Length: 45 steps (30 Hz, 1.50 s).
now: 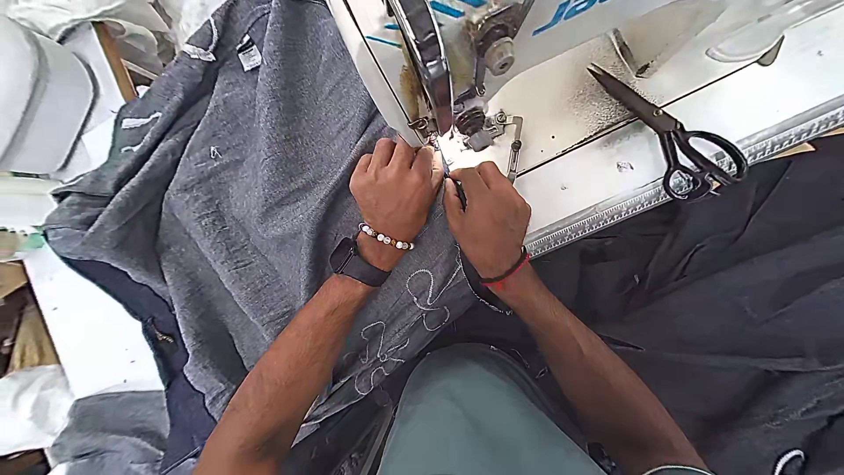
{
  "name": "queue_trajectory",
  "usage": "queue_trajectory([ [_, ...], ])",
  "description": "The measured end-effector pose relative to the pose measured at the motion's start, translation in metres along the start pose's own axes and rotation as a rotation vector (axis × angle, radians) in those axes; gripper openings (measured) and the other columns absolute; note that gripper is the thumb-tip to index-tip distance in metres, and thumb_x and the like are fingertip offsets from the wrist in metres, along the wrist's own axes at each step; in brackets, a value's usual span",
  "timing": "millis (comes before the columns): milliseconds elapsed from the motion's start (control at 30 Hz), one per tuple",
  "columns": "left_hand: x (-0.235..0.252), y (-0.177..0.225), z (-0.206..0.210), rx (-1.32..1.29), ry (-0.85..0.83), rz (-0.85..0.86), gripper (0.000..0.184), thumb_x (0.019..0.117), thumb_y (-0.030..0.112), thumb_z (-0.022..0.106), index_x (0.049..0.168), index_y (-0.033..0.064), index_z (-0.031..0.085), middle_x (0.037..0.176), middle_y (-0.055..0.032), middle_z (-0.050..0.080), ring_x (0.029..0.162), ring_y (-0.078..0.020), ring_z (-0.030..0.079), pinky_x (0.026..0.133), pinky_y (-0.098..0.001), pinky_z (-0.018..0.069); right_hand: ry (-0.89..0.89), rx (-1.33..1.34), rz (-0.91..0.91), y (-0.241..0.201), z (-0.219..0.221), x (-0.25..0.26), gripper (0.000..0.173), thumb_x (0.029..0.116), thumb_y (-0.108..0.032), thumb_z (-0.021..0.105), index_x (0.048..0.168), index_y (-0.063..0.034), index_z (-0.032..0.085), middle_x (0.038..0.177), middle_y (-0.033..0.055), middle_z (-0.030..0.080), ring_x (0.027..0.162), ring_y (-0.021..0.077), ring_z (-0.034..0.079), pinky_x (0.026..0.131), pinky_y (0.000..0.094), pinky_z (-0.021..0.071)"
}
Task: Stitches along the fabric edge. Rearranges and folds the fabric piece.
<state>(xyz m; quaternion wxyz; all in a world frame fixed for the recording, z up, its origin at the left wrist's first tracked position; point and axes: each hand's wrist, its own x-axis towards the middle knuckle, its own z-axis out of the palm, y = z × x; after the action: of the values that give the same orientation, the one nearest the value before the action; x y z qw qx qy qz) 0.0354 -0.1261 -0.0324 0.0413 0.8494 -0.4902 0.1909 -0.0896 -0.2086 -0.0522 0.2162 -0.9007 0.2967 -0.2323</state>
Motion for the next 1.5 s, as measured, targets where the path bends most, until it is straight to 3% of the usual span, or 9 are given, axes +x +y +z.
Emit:
queue_trajectory([
  [100, 0.0, 0.0, 0.0, -0.016, 0.018, 0.007, 0.023, 0.1004, 0.028, 0.059, 0.105, 0.0095, 0.072, 0.107, -0.0109, 0.071, 0.098, -0.0312, 0.068, 0.071, -0.0482, 0.0521, 0.054, -0.011, 0.026, -0.001, 0.006, 0.006, 0.021, 0.1002, -0.029, 0.062, 0.102, -0.0141, 0.076, 0.092, 0.0059, 0.065, 0.079, 0.0216, 0.066, 0.056, 0.0365, 0.0518],
  [367, -0.003, -0.001, -0.001, -0.112, -0.014, -0.058, 0.021, 0.0997, 0.026, 0.06, 0.107, 0.0151, 0.076, 0.111, -0.0059, 0.073, 0.102, -0.0281, 0.069, 0.075, -0.0462, 0.055, -0.075, 0.174, 0.049, -0.003, -0.02, 0.011, 0.022, 0.1017, -0.021, 0.058, 0.116, -0.0093, 0.071, 0.097, 0.0096, 0.063, 0.063, 0.0209, 0.06, 0.047, 0.0382, 0.0478],
  [433, -0.003, -0.003, -0.002, -0.154, -0.019, -0.074, 0.019, 0.0989, 0.025, 0.062, 0.106, 0.0154, 0.077, 0.113, -0.0053, 0.074, 0.106, -0.0284, 0.069, 0.078, -0.0474, 0.0554, -0.125, 0.283, 0.138, -0.005, -0.021, 0.032, 0.023, 0.1002, -0.018, 0.056, 0.112, -0.0097, 0.074, 0.079, 0.006, 0.066, 0.06, 0.0206, 0.06, 0.052, 0.0413, 0.0484],
  [500, -0.004, -0.003, -0.003, -0.179, -0.022, -0.083, 0.019, 0.0992, 0.024, 0.062, 0.107, 0.015, 0.077, 0.114, -0.0051, 0.074, 0.107, -0.0282, 0.068, 0.08, -0.0475, 0.0551, -0.336, 0.443, 0.289, -0.001, -0.02, 0.056, 0.029, 0.0994, -0.021, 0.052, 0.118, -0.0106, 0.072, 0.079, 0.0049, 0.068, 0.065, 0.0188, 0.063, 0.061, 0.043, 0.0518],
  [700, -0.006, -0.005, -0.002, -0.236, -0.017, -0.106, 0.02, 0.099, 0.025, 0.062, 0.108, 0.0152, 0.077, 0.115, -0.0042, 0.073, 0.108, -0.0286, 0.067, 0.082, -0.0475, 0.0534, -0.504, 1.092, 0.609, -0.004, -0.023, 0.073, 0.01, 0.1015, -0.008, 0.057, 0.107, -0.0019, 0.062, 0.058, 0.0016, 0.054, 0.038, 0.0056, 0.04, 0.035, 0.0196, 0.0306],
  [933, -0.008, -0.006, 0.001, -0.27, -0.024, -0.107, 0.02, 0.0983, 0.024, 0.063, 0.107, 0.0145, 0.078, 0.118, -0.0045, 0.072, 0.11, -0.0296, 0.065, 0.085, -0.0489, 0.0514, -0.552, 1.358, 0.825, 0.003, -0.032, 0.08, 0.017, 0.1038, -0.014, 0.053, 0.09, -0.0071, 0.059, 0.063, 0.001, 0.058, 0.038, 0.0024, 0.038, 0.033, 0.0162, 0.028],
  [1233, -0.009, -0.005, 0.002, -0.285, -0.013, -0.107, 0.02, 0.0988, 0.025, 0.062, 0.106, 0.0137, 0.077, 0.117, -0.0056, 0.072, 0.109, -0.0301, 0.064, 0.085, -0.0496, 0.0505, -0.622, 1.313, 0.884, 0.008, -0.036, 0.086, 0.019, 0.1033, -0.016, 0.052, 0.088, -0.0086, 0.06, 0.063, 0.0004, 0.058, 0.039, 0.0032, 0.037, 0.034, 0.0174, 0.027],
  [1367, -0.008, -0.005, 0.002, -0.294, -0.01, -0.117, 0.02, 0.0989, 0.024, 0.062, 0.104, 0.0137, 0.077, 0.115, -0.0051, 0.072, 0.109, -0.0297, 0.064, 0.084, -0.0493, 0.0503, -0.574, 1.255, 0.854, -0.002, -0.035, 0.078, 0.015, 0.1048, -0.015, 0.05, 0.101, -0.0054, 0.061, 0.067, 0.0025, 0.064, 0.038, 0.0025, 0.039, 0.034, 0.0169, 0.0272],
  [1500, -0.009, -0.006, 0.001, -0.306, -0.009, -0.122, 0.02, 0.0995, 0.025, 0.062, 0.105, 0.0137, 0.077, 0.116, -0.0056, 0.072, 0.109, -0.0301, 0.064, 0.084, -0.0491, 0.0505, -0.551, 1.57, 0.964, -0.004, -0.034, 0.07, 0.015, 0.1051, -0.015, 0.048, 0.1, -0.0059, 0.059, 0.07, 0.0024, 0.06, 0.04, 0.0033, 0.04, 0.035, 0.0162, 0.0305],
])
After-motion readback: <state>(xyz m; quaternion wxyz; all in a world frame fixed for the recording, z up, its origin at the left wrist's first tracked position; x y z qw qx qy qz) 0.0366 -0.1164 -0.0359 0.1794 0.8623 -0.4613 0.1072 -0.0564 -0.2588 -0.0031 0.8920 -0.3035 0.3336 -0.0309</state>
